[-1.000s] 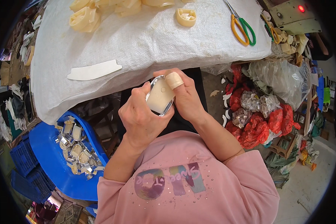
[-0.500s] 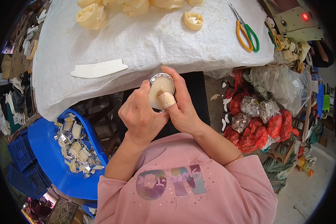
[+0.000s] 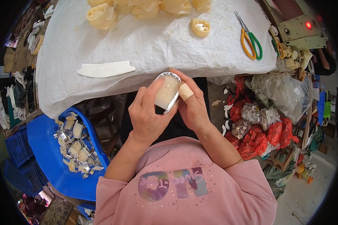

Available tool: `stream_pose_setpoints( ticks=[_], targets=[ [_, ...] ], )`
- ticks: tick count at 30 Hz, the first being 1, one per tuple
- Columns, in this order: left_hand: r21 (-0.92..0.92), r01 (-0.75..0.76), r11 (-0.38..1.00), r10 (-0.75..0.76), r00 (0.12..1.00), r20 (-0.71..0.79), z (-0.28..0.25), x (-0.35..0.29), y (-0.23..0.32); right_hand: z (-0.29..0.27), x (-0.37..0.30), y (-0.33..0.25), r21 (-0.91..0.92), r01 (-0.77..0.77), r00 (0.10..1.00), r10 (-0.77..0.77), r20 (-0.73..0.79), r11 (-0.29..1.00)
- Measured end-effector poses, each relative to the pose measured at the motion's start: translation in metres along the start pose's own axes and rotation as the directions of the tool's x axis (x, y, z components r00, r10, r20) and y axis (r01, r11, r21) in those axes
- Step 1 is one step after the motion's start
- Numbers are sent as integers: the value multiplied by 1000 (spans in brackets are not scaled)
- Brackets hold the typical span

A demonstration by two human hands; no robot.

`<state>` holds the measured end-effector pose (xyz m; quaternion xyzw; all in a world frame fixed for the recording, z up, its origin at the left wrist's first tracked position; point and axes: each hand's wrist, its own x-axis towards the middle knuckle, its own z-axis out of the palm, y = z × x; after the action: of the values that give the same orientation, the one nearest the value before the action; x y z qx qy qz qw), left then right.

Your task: The recorder is assembling and trimming foam or plastic shoe components, specifically fitting a white strip into a beige molded part and trimming the excess.

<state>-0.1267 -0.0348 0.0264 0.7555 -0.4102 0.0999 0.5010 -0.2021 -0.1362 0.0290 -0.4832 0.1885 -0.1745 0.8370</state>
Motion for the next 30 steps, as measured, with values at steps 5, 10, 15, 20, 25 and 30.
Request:
stream_pose_setpoints(
  ticks=[5, 10, 15, 20, 25, 30],
  targets=[
    [26, 150, 988, -152, 978, 142, -19, 16, 13, -8, 9, -15, -711, 271, 946, -315, 74, 649],
    [-439, 484, 757, -306, 856, 416, -19, 16, -2, -9, 15, -46, -703, 549, 835, -276, 475, 451],
    [-788, 598, -149, -390, 696, 602, -33, 23, -6, -18, 13, -45, -621, 562, 825, -422, 375, 546],
    [-780, 554, -291, -301, 721, 624, -31, 16, -16, -19, 8, -35, -501, 488, 873, -378, 309, 715],
    [-762, 583, -282, -233, 729, 644, -26, 15, -15, -16, 6, -27, -386, 500, 864, -417, 283, 775],
    [-721, 693, 20, -346, 681, 645, -28, 16, -15, -18, 6, -22, -425, 505, 862, -422, 280, 751]
  ],
)
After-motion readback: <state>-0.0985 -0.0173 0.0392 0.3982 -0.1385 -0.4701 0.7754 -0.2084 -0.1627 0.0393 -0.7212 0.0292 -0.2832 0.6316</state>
